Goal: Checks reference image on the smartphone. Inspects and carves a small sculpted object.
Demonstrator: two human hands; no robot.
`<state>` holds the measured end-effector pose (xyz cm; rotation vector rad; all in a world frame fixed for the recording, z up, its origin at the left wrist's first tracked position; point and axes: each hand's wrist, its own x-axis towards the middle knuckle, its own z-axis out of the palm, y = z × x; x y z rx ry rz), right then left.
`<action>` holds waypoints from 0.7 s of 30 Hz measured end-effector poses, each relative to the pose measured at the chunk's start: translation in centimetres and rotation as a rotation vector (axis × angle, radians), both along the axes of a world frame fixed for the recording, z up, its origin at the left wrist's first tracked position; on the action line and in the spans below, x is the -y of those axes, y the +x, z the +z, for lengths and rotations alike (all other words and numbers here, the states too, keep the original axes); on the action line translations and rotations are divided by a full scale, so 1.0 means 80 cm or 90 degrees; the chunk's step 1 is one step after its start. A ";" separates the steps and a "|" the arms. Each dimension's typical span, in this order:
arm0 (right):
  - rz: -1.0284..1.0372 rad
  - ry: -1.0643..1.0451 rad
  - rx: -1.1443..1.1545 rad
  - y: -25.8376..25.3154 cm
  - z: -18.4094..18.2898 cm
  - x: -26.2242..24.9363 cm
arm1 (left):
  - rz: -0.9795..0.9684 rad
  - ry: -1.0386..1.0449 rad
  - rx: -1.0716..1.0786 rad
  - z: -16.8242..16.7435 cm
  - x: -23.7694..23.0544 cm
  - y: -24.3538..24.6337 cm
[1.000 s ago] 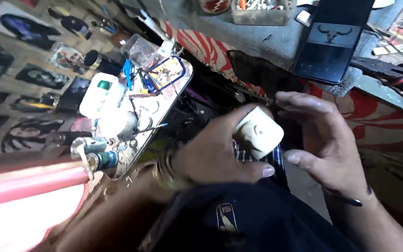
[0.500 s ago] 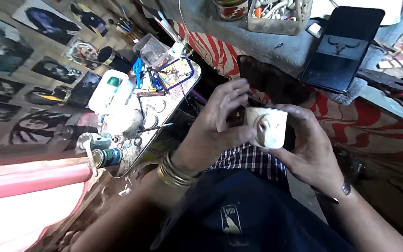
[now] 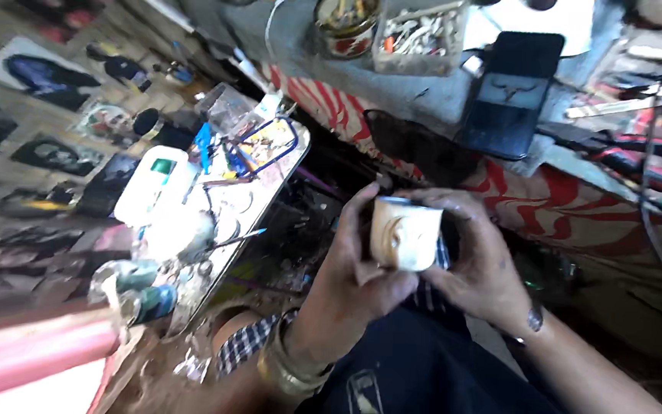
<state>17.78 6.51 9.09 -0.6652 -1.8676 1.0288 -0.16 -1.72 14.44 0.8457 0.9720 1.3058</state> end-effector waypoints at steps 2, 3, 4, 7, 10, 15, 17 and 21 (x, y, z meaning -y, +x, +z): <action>-0.015 0.032 0.024 0.000 0.000 0.000 | -0.018 0.036 0.011 -0.008 0.000 -0.003; -0.019 0.048 0.033 0.000 0.000 0.000 | -0.021 0.042 0.027 -0.012 0.000 -0.004; -0.020 0.057 0.031 -0.001 -0.001 0.000 | -0.020 0.043 0.033 -0.015 -0.001 -0.003; -0.013 0.049 0.014 0.003 -0.004 -0.003 | 0.002 0.064 -0.003 -0.025 -0.007 -0.012; -0.029 0.009 -0.022 0.019 -0.011 -0.006 | 0.122 0.181 -0.297 -0.019 -0.052 -0.039; -0.067 -0.038 -0.052 0.061 -0.023 0.012 | 0.024 0.507 -0.790 0.024 -0.198 -0.002; -0.079 -0.043 -0.043 0.076 -0.026 0.024 | -0.147 0.578 -0.929 0.042 -0.240 0.024; -0.115 -0.064 -0.033 0.098 -0.037 0.046 | -0.488 0.677 -1.232 0.089 -0.314 0.055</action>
